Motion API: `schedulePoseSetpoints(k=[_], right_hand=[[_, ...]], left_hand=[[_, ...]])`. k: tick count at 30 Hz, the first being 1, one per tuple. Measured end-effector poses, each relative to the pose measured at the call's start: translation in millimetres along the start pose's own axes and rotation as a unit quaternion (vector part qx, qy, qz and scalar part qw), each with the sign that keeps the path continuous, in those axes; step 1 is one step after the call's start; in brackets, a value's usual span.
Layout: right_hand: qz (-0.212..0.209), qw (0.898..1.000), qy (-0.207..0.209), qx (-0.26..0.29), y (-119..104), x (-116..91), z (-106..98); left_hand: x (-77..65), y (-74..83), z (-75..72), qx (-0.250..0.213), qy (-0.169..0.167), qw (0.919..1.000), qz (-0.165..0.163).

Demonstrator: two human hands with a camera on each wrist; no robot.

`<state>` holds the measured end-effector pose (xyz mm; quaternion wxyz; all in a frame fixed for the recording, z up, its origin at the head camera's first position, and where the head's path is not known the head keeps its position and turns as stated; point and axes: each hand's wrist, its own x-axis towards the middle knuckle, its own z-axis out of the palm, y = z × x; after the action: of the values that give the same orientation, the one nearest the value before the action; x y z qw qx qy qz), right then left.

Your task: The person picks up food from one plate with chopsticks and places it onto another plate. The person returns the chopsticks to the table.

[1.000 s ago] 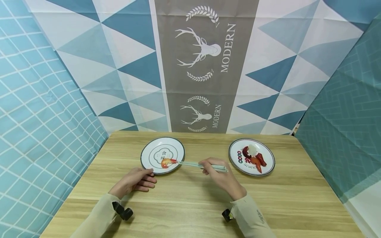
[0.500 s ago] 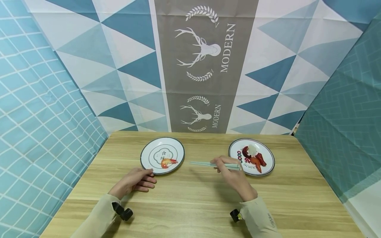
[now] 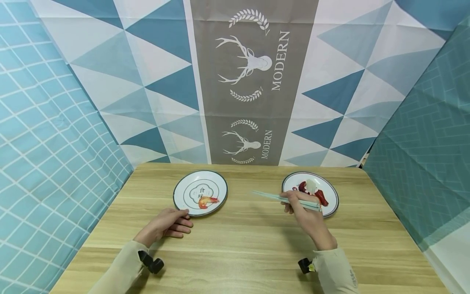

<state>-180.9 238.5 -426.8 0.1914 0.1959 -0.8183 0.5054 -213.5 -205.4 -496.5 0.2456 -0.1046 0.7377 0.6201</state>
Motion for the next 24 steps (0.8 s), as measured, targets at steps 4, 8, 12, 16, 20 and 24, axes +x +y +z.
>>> schedulePoseSetpoints(k=[4, 8, 12, 16, 20, 24], right_hand=[[-0.001, 0.999, 0.027, -0.023, 4.0, -3.4, -14.8], [-0.013, 0.998, 0.051, -0.045, 7.3, -6.6, -28.1], [-0.012, 0.996, 0.06, -0.066, 11.0, -10.7, -40.3], [-0.019, 0.995, 0.066, -0.071, 15.2, -14.3, -49.3], [-0.04, 0.992, 0.085, -0.084, 19.1, -18.1, -55.9], [-0.052, 0.989, 0.099, -0.1, 22.7, -21.2, -61.9]], left_hand=[[-0.2, 0.7, 0.0, 0.0, -0.002, 1.0, 0.001], [-0.9, 1.8, 0.0, -0.001, -0.003, 1.0, 0.0], [-1.0, 2.8, 0.0, -0.001, -0.005, 1.0, -0.001], [-0.8, 2.9, 0.0, 0.0, -0.005, 1.0, -0.002], [-0.6, 2.8, 0.1, 0.0, -0.004, 1.0, -0.002], [-0.3, 2.8, 0.3, -0.001, -0.004, 1.0, -0.002]])
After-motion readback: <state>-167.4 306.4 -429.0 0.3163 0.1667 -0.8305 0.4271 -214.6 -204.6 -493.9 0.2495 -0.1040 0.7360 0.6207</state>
